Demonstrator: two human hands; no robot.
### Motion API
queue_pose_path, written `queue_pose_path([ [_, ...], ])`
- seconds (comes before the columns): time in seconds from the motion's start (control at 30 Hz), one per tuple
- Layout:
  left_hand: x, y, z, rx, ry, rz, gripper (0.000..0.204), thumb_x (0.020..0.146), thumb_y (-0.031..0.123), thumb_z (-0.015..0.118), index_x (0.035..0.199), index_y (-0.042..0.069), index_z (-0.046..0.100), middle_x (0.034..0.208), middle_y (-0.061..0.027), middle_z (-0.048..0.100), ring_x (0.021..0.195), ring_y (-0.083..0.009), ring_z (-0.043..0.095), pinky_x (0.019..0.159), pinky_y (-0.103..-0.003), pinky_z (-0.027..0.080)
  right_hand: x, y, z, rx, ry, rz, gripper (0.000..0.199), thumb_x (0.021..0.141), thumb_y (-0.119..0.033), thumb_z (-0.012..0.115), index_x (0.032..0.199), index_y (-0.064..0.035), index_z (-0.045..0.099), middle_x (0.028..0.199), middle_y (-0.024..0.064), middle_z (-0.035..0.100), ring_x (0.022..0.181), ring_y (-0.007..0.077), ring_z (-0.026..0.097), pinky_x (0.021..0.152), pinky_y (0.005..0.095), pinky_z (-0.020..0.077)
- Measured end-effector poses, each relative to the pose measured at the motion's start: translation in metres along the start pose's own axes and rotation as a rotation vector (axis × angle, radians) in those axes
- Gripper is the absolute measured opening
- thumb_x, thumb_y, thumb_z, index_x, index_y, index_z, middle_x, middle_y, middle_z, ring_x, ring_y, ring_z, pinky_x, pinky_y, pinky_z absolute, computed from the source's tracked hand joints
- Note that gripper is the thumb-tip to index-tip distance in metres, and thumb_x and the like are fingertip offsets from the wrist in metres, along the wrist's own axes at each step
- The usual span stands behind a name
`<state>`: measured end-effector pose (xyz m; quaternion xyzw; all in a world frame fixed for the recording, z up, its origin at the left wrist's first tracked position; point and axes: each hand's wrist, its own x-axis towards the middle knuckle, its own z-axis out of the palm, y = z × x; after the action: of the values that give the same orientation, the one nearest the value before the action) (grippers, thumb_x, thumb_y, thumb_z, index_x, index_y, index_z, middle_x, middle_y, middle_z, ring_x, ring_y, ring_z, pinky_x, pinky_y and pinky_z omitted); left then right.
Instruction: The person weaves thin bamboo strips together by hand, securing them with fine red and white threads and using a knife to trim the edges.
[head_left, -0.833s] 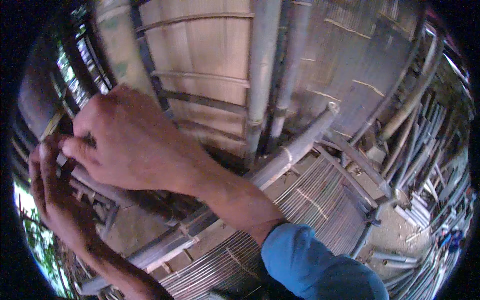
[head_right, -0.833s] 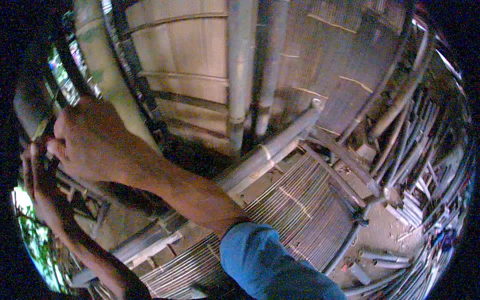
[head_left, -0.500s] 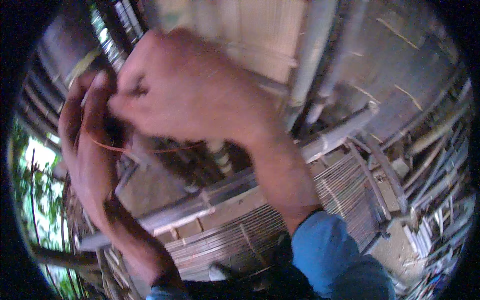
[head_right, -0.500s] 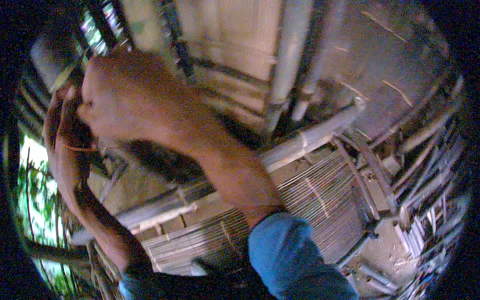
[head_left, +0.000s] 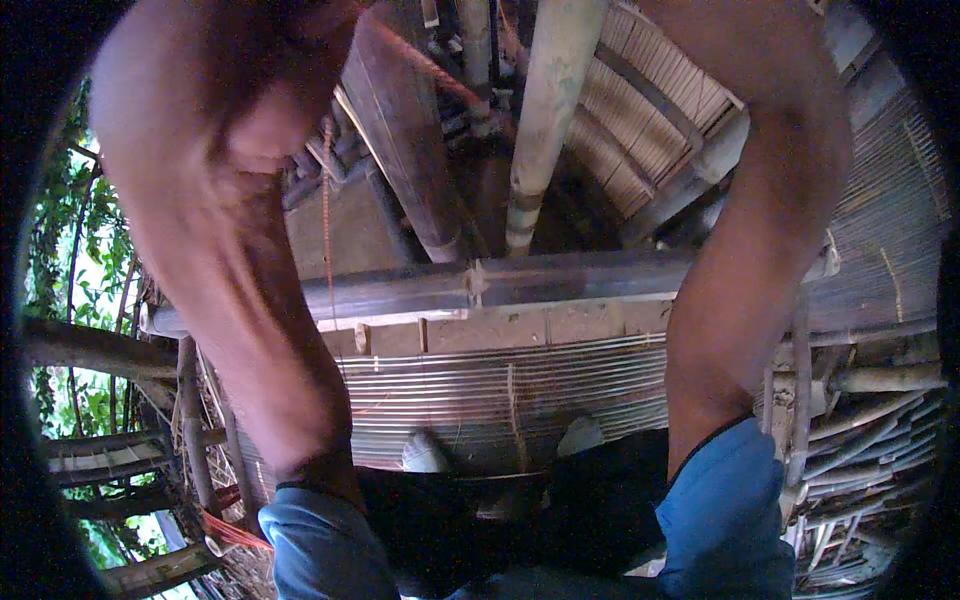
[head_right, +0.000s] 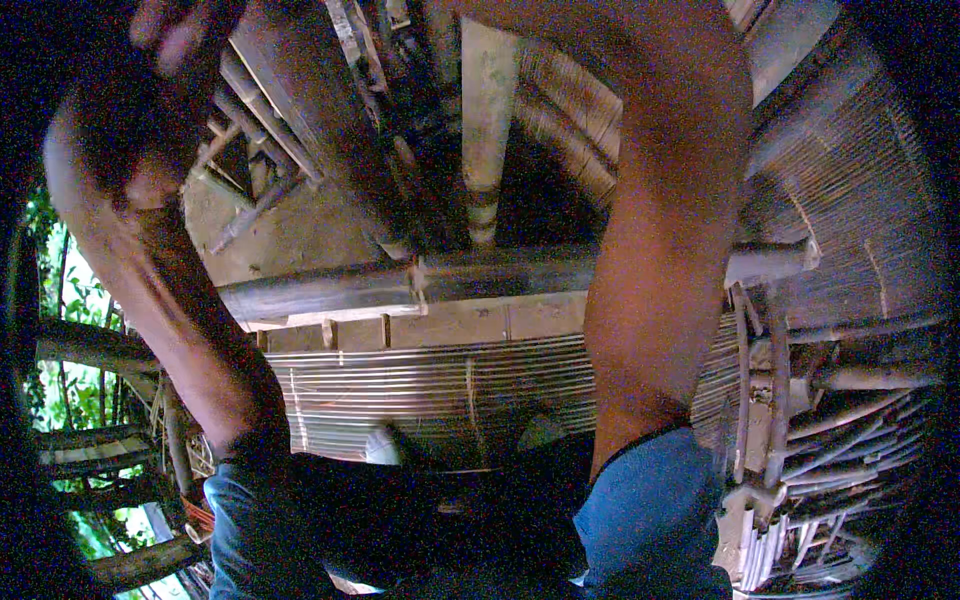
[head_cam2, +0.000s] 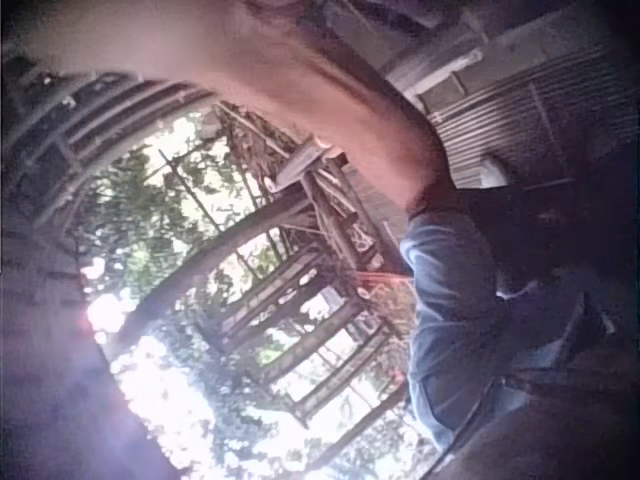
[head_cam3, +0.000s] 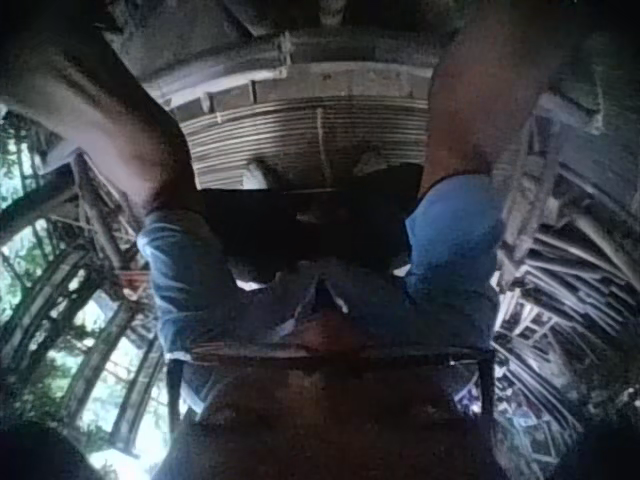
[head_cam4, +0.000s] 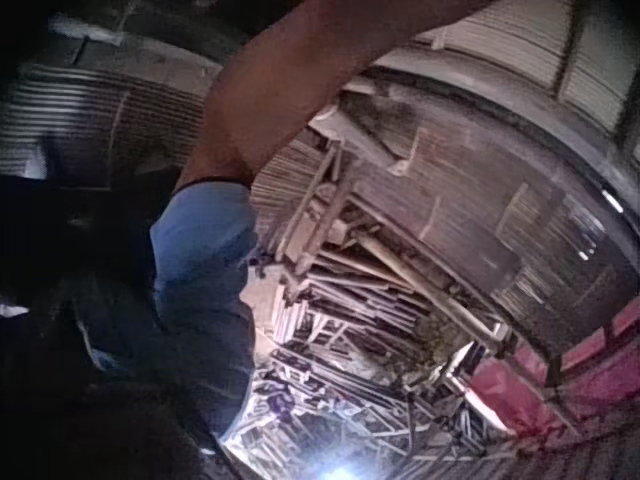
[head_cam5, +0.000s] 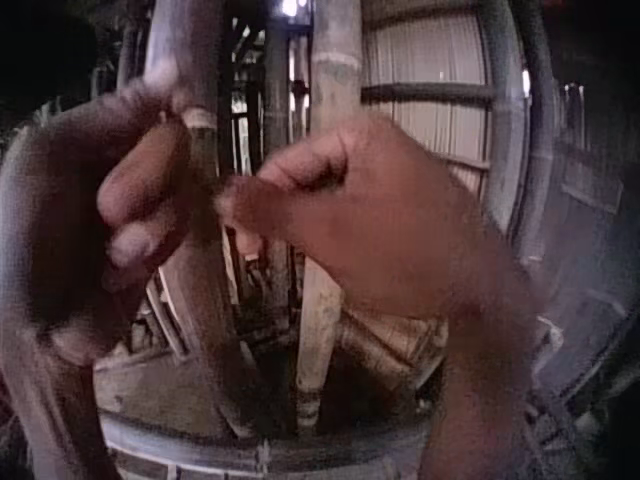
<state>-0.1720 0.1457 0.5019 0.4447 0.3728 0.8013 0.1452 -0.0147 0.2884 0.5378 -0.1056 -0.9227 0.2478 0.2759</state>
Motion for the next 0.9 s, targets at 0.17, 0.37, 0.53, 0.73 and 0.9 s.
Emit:
queue_pose_path([
  [0.17,-0.002,-0.024,0.029,0.861,0.316,0.375,0.029,0.099,0.028,0.055,0.096,0.000,0.062,0.080,-0.0069,0.060,0.079,-0.0127,0.052,0.074,-0.031,0.045,0.024,0.063,-0.009,0.392,-0.058,-0.283,0.033,0.093,-0.033,0.065,0.076,-0.0046,0.070,0.056,-0.0015,0.053,0.046,0.0074,0.041,0.044,0.0273,0.0310],
  [0.37,-0.014,-0.034,0.022,0.814,0.279,0.050,0.022,0.098,0.030,0.061,0.096,0.009,0.056,0.080,0.0024,0.050,0.073,-0.0071,0.044,0.062,-0.023,0.036,0.036,0.126,-0.001,1.249,-0.114,-0.102,0.028,0.095,-0.029,0.062,0.079,-0.0068,0.067,0.080,0.0013,0.066,0.073,0.0144,0.060,0.075,0.0315,0.0466],
  [0.53,-0.013,-0.034,0.019,0.910,0.172,0.192,0.020,0.101,0.024,0.055,0.091,0.007,0.053,0.075,0.0036,0.044,0.071,-0.0077,0.040,0.062,-0.024,0.034,0.044,0.137,-0.008,2.072,-0.252,-0.284,0.031,0.098,-0.020,0.053,0.069,-0.0094,0.052,0.088,0.0092,0.066,0.091,0.0256,0.064,0.098,0.0505,0.0454],
  [0.73,-0.012,-0.029,0.013,0.920,0.138,0.115,0.016,0.100,0.013,0.054,0.090,0.002,0.051,0.073,-0.0035,0.046,0.072,-0.0126,0.042,0.069,-0.028,0.041,0.039,0.119,-0.026,2.123,-0.042,-0.240,0.019,0.098,-0.015,0.055,0.109,-0.0035,0.063,0.094,0.0085,0.066,0.089,0.0238,0.065,0.089,0.0422,0.0516],
  [0.9,-0.019,-0.011,0.019,0.718,0.174,-0.109,0.012,0.098,0.014,0.058,0.093,0.003,0.060,0.077,-0.0039,0.059,0.056,-0.0118,0.052,0.054,-0.027,0.042,0.036,0.136,-0.023,1.835,0.018,-0.247,0.026,0.094,-0.007,0.061,0.120,-0.0065,0.061,0.096,0.0080,0.066,0.083,0.0158,0.062,0.065,0.0258,0.0518],
])
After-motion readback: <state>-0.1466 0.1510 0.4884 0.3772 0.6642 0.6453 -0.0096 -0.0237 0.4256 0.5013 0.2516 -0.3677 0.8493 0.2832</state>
